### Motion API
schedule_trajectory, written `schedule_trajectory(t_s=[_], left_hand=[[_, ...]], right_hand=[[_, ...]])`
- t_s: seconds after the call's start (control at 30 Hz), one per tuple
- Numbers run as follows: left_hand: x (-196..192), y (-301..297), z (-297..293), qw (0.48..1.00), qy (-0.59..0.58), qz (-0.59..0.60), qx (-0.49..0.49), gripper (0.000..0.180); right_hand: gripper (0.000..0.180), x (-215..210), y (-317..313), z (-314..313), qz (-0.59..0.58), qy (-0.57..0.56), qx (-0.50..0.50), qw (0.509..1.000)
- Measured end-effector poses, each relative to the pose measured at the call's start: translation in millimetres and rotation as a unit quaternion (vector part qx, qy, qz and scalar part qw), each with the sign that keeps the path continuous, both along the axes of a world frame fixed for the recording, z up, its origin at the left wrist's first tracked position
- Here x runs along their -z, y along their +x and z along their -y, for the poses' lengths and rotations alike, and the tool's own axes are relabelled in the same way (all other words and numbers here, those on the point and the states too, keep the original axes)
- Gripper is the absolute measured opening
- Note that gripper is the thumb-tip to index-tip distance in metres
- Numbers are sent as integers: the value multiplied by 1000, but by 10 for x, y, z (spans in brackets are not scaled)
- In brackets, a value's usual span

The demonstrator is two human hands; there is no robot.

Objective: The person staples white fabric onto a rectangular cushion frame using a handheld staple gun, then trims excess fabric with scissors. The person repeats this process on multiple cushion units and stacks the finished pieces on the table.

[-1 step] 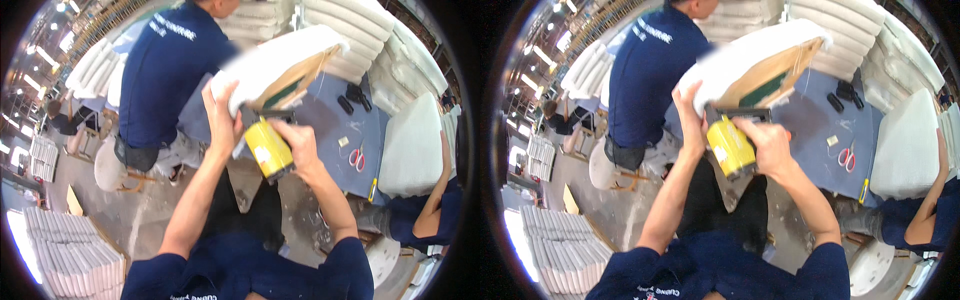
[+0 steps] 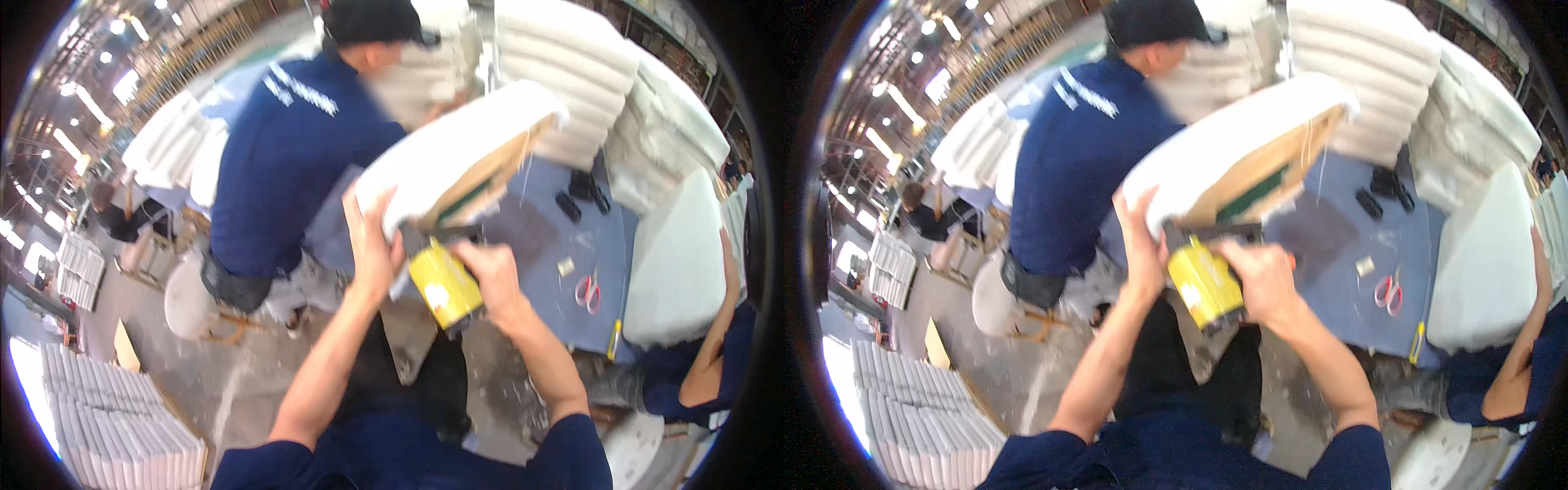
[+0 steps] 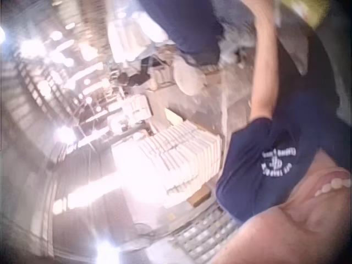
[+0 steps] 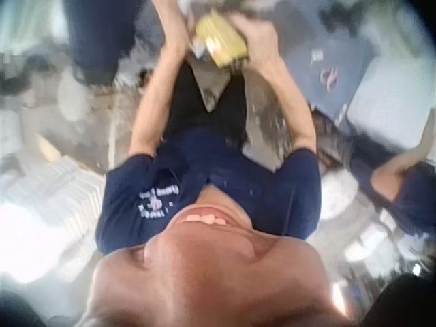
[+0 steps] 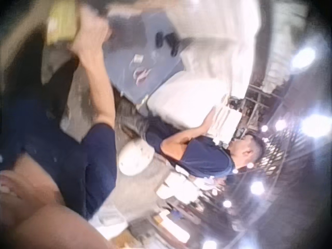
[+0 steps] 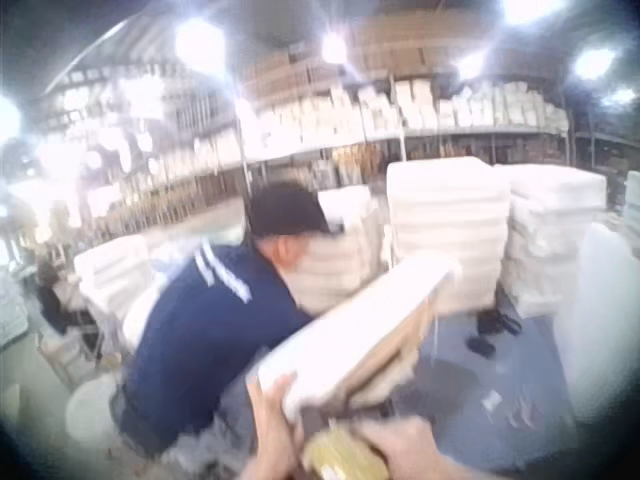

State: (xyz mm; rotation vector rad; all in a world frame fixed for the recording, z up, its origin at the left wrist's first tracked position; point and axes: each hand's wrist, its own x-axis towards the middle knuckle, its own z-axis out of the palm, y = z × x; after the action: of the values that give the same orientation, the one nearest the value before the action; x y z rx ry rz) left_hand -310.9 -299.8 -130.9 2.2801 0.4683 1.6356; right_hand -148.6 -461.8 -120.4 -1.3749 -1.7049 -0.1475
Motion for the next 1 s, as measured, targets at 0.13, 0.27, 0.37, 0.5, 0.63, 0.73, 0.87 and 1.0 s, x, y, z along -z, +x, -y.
schedule_trajectory(t_s=[0.13,0.27,0.37,0.5,0.63,0.73,0.87,1.0], left_hand=[[-8,-81,115,997,-52,-54,4,83],[1,-207,14,999,-27,-41,15,78],[30,-72,69,1000,-16,-6,20,77],[10,158,251,1000,17,12,19,80],[44,222,428,1000,19,3,25,85],[51,124,470,999,35,-16,22,89],[-73,54,518,999,-15,-35,-2,98],[-342,159,409,994,-2,-91,57,101]], right_hand=[[52,-131,-45,170,-28,-7,-7,1000],[55,-140,-54,460,-157,-68,8,985],[51,258,302,864,-226,-135,84,961],[57,1266,1091,1147,-175,-264,315,895],[54,2211,1670,1347,-91,-201,341,914],[48,2262,1430,1458,-194,-178,281,923],[37,1819,1013,1486,-395,-182,183,882],[31,1365,852,1652,-451,-161,129,868]])
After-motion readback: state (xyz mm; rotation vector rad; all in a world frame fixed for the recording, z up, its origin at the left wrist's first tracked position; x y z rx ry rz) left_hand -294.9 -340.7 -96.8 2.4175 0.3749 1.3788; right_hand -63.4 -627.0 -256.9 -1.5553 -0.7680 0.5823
